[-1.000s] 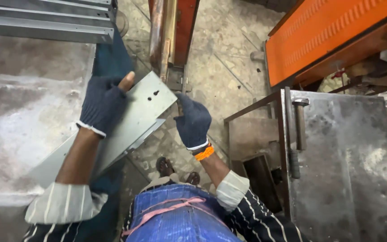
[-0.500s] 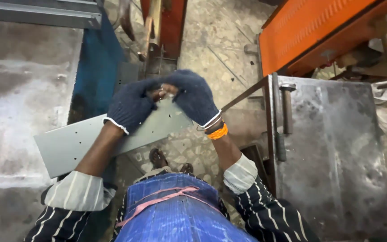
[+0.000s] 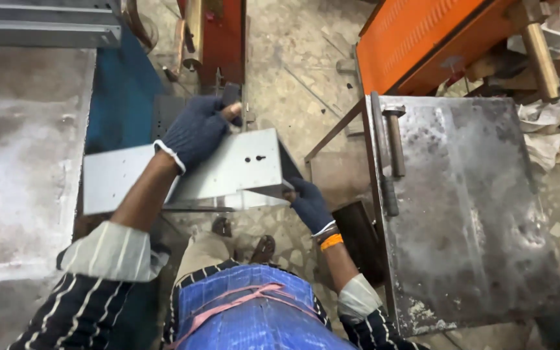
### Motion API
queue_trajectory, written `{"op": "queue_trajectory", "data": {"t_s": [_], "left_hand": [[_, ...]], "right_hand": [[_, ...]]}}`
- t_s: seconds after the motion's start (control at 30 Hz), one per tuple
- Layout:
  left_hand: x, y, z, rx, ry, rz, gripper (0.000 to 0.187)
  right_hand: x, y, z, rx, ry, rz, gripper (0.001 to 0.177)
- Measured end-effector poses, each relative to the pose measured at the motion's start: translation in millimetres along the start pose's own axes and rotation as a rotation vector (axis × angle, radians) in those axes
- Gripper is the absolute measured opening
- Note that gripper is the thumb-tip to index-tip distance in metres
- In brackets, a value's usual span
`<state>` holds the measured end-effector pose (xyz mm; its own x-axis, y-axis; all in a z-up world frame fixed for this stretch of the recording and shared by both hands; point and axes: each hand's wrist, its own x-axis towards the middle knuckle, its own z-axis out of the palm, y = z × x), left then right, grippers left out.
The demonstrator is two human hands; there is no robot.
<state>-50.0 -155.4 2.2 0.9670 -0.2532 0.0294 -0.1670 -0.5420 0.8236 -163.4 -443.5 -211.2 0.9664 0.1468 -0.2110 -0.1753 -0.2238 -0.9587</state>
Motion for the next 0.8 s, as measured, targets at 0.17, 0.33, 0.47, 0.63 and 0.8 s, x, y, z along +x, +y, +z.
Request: {"op": "queue_trajectory", "data": {"t_s": [0.17,0.33,0.47,0.63,0.8], "left_hand": [[28,17,4,-0.081,-0.019,0.112,0.040],[50,31,-4,-0.190,-0.072,0.256,0.033],[67,36,-7,-0.194,-0.111,0.283,0.030],[81,39,-5,-0.158,-0.130,0.321,0.029],[91,49,0,-0.279,-0.185,0.264,0.030]], "right_hand": [[-21,-27,-2,-0.010,0.284,-0.116,0.024],[-45,-77,4,0.187,0.434,-0.272,0.018],[-64,-147,12,-0.250,0.757,-0.264,0.027],[-79,-193,14,-0.474,0.930,-0.113,0.040],[-86,-229,1,-0.664,0.999,-0.020,0.045]]}}
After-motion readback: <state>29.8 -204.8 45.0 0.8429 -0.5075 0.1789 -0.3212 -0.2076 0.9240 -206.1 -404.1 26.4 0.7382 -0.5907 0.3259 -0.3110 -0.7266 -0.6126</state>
